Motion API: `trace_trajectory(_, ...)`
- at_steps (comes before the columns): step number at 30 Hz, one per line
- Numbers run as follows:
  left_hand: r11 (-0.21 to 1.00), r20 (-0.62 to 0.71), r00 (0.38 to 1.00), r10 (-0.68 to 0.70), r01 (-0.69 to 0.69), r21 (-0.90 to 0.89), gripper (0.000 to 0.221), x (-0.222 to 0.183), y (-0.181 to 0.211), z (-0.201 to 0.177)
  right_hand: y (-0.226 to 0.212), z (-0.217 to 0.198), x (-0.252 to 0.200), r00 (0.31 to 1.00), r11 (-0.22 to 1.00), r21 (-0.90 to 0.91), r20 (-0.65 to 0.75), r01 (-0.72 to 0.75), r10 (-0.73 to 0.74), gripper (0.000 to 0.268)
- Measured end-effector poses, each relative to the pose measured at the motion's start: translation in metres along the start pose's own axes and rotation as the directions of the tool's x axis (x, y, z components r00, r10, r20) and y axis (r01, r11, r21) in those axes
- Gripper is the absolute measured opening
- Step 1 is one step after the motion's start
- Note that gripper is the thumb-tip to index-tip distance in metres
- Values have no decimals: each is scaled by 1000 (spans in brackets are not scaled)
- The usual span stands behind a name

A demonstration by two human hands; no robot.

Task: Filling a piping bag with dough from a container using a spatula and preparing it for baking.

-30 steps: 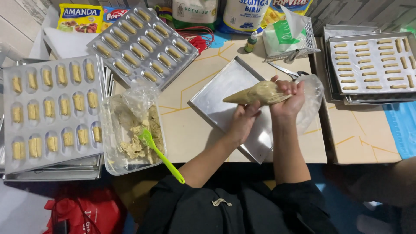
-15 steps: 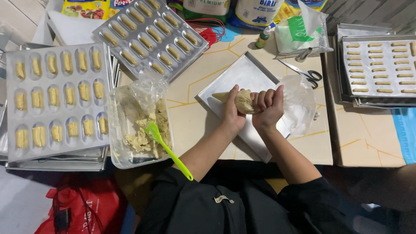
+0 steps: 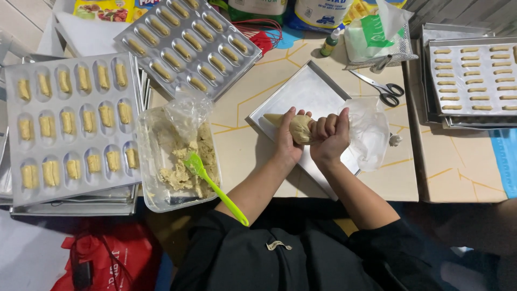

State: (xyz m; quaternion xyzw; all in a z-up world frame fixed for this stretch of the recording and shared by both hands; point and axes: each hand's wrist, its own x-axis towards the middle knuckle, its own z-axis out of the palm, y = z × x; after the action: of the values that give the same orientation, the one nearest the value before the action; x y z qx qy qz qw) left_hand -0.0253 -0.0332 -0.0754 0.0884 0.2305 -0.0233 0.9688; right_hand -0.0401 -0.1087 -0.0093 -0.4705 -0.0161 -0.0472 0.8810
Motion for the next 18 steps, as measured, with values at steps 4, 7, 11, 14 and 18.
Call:
trace_trajectory(4,1000,11,1000,9,-8,-7,50,-23,11,15,4,-2,-2,1000,1000,13,7,-8,8,65)
trace_trajectory(7,998,18,1000,-12,13,-64,54,-12,5,8,0,0,-5,1000,1000,-18,-17,-9,9,66)
trace_trajectory(11,997,6,1000,-16,16,-72,47,-13,2,8,-5,11,-19,990,998,-23,-122,64,-67,53)
trace_trajectory(14,998,55,996,64,-65,23,37,-37,10,24,-11,20,-32,963,995,-76,-256,68,-85,29)
trace_trajectory(18,959,138,978,157,-184,214,32,-28,9,15,-21,29,-39,956,985,160,-277,-58,102,41)
